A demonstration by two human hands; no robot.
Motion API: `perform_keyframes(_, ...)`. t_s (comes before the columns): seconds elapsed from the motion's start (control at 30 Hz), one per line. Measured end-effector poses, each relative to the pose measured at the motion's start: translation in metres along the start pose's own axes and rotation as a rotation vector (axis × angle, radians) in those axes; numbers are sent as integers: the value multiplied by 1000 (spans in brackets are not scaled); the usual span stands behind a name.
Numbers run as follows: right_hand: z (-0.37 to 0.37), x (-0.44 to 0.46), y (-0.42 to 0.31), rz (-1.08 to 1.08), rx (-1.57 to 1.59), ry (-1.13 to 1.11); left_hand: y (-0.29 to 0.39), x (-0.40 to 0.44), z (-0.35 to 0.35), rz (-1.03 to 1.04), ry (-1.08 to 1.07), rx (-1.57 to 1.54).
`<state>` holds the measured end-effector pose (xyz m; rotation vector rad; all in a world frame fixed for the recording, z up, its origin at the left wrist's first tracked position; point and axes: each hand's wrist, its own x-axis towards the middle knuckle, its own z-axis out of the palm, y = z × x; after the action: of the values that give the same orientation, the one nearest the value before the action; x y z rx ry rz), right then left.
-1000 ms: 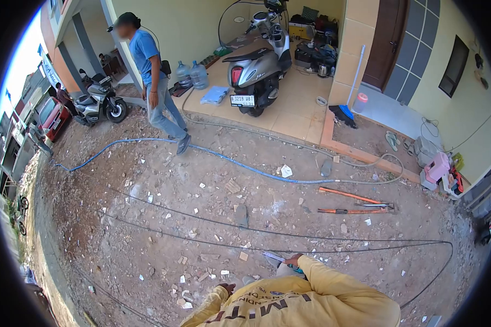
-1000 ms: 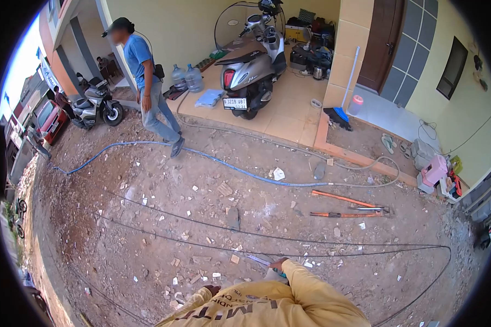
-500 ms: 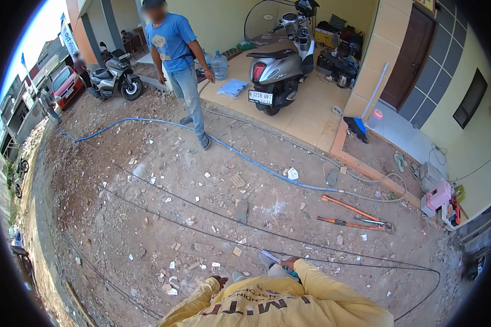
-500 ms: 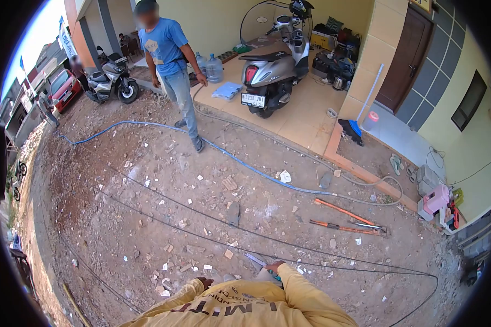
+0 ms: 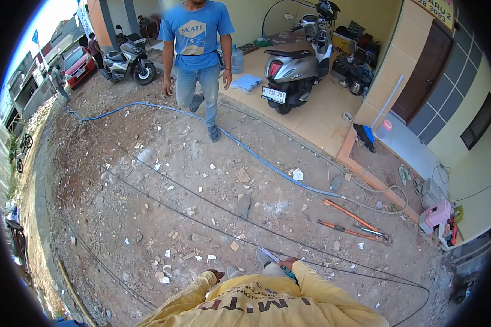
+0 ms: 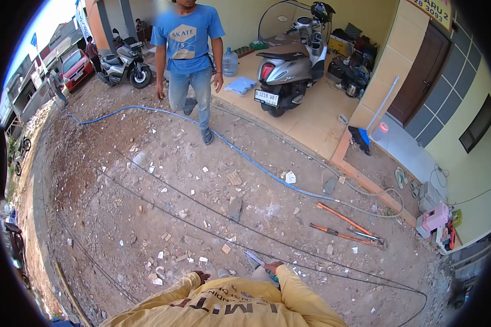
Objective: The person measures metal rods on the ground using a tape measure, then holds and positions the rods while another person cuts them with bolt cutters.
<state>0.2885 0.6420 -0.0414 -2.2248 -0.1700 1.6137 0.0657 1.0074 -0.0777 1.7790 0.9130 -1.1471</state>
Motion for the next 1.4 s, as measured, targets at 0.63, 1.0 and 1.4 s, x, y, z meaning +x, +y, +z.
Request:
perform_keyframes(0.63,2,7,4,-22,-98,-6,13,-7,-7,-16,-23,48)
perform_keyframes(1.0,0,12,6,-51,-121,0,10,-2,-4,-20,-18,58)
perform_keyframes(1.4,1,3,-1,4,-81,47,-2,13,-1,31,-14,-34)
